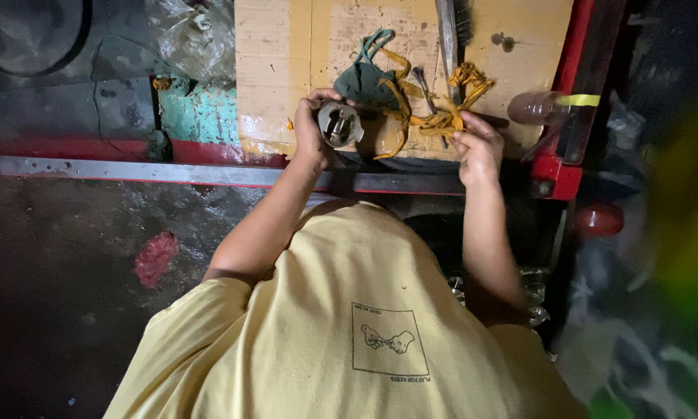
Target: The person holds a small metal casting in one hand and files its inner surface with a hand file, rotating the casting to reach different areas. They occasionally set the casting down, pick up a cloth or string, and resume filing the part.
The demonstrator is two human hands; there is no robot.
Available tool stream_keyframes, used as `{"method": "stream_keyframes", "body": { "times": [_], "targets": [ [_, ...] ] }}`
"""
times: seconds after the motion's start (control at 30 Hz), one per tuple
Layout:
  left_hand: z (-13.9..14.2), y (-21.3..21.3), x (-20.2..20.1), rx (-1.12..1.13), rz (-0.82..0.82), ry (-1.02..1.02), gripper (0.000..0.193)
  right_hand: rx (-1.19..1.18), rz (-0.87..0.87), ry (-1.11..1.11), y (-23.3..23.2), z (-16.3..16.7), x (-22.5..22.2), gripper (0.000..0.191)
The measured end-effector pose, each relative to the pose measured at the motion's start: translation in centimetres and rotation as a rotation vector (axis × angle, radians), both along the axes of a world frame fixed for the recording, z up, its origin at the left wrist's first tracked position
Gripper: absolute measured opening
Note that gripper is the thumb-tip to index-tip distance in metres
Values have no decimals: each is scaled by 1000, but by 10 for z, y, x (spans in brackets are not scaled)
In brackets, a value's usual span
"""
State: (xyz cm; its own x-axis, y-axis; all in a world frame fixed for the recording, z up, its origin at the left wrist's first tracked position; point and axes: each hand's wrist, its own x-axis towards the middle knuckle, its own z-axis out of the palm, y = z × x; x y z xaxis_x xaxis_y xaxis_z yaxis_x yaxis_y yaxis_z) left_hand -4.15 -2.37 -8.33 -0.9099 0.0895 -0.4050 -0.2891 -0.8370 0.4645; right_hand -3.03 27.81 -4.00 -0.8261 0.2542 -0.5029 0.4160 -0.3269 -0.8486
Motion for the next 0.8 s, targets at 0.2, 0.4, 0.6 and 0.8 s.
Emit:
{"method": "stream_keyframes", "body": {
  "times": [0.2, 0.4, 0.6, 0.8],
  "targets": [
    [3, 8, 0, -36, -42, 37, 35, 13, -69, -83, -9, 9, 0, 26],
    [5, 19, -2, 23, -46, 8, 34, -100, -48, -66, -2, 1, 0, 30],
    [4, 23, -3, -51, -43, 35, 39, -402, -31, -73, 3, -8, -1, 44],
    [8, 25, 0, 19, -66, -10, 34, -197, -36, -114, -5, -7, 2, 47]
  ]
}}
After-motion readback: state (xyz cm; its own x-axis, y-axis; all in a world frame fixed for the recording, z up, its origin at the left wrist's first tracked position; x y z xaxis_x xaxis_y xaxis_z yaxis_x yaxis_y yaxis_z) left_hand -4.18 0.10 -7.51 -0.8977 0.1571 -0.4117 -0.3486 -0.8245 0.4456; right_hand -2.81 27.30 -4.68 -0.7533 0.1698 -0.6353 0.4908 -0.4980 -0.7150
